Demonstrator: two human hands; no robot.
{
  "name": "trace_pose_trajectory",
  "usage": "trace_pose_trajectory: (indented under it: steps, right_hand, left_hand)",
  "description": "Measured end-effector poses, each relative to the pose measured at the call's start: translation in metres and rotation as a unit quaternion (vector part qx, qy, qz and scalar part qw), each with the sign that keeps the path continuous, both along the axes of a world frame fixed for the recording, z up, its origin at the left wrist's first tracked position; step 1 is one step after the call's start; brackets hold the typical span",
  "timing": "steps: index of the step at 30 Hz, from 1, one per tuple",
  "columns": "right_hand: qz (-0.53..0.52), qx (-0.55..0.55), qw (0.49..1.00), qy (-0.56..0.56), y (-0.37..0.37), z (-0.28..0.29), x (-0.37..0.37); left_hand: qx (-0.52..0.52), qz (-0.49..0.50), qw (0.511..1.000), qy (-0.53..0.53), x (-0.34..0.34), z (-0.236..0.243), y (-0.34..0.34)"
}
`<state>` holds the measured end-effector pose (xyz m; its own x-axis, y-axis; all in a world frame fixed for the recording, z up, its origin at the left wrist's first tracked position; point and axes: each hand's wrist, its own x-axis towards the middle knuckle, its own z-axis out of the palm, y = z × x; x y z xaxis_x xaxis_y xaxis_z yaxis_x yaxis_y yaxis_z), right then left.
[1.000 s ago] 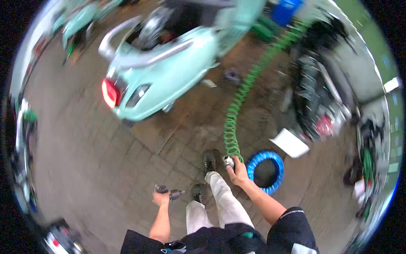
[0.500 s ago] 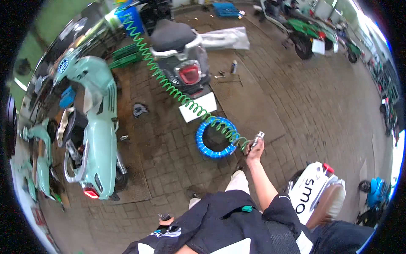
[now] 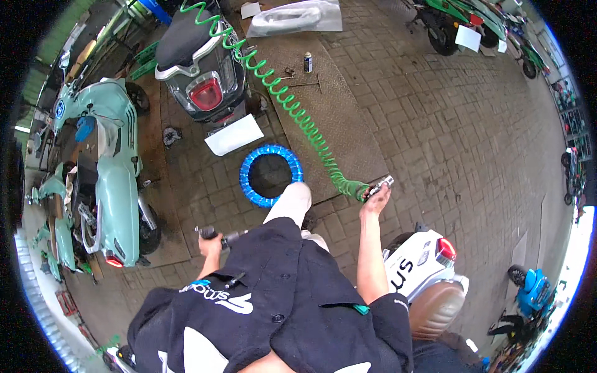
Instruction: The person uncoils a green air hose, connects it to a pneumatic impact wrench, and uses the wrench to loosen a bolt on the rear wheel assembly of a black scooter.
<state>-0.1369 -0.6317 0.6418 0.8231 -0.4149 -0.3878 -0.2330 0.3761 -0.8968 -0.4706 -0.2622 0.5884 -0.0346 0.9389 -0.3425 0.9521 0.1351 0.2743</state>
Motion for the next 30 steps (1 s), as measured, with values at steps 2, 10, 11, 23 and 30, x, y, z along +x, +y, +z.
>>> trace_pose_trajectory:
  steps: [2,10,11,23,30]
  right_hand:
    - [0.027,-0.039,0.999,-0.004,-0.019,-0.004,0.028]
    - [0.295,-0.161,0.933,-0.124,-0.01,0.004,0.188]
    - [0.339,-0.162,0.913,-0.162,0.002,-0.003,0.215]
    - [0.819,-0.405,0.311,-0.262,0.21,0.035,0.43]
    - [0.865,-0.424,0.013,-0.269,0.318,-0.153,0.502]
  left_hand:
    - [0.022,-0.048,0.999,-0.006,0.055,0.006,-0.015]
    - [0.044,-0.068,0.996,-0.033,0.224,-0.013,-0.035]
    - [0.049,-0.052,0.997,-0.04,0.235,-0.023,-0.029]
    - [0.104,0.1,0.983,-0.113,0.445,-0.014,-0.051]
    - [0.055,-0.004,0.989,-0.138,0.534,-0.112,-0.033]
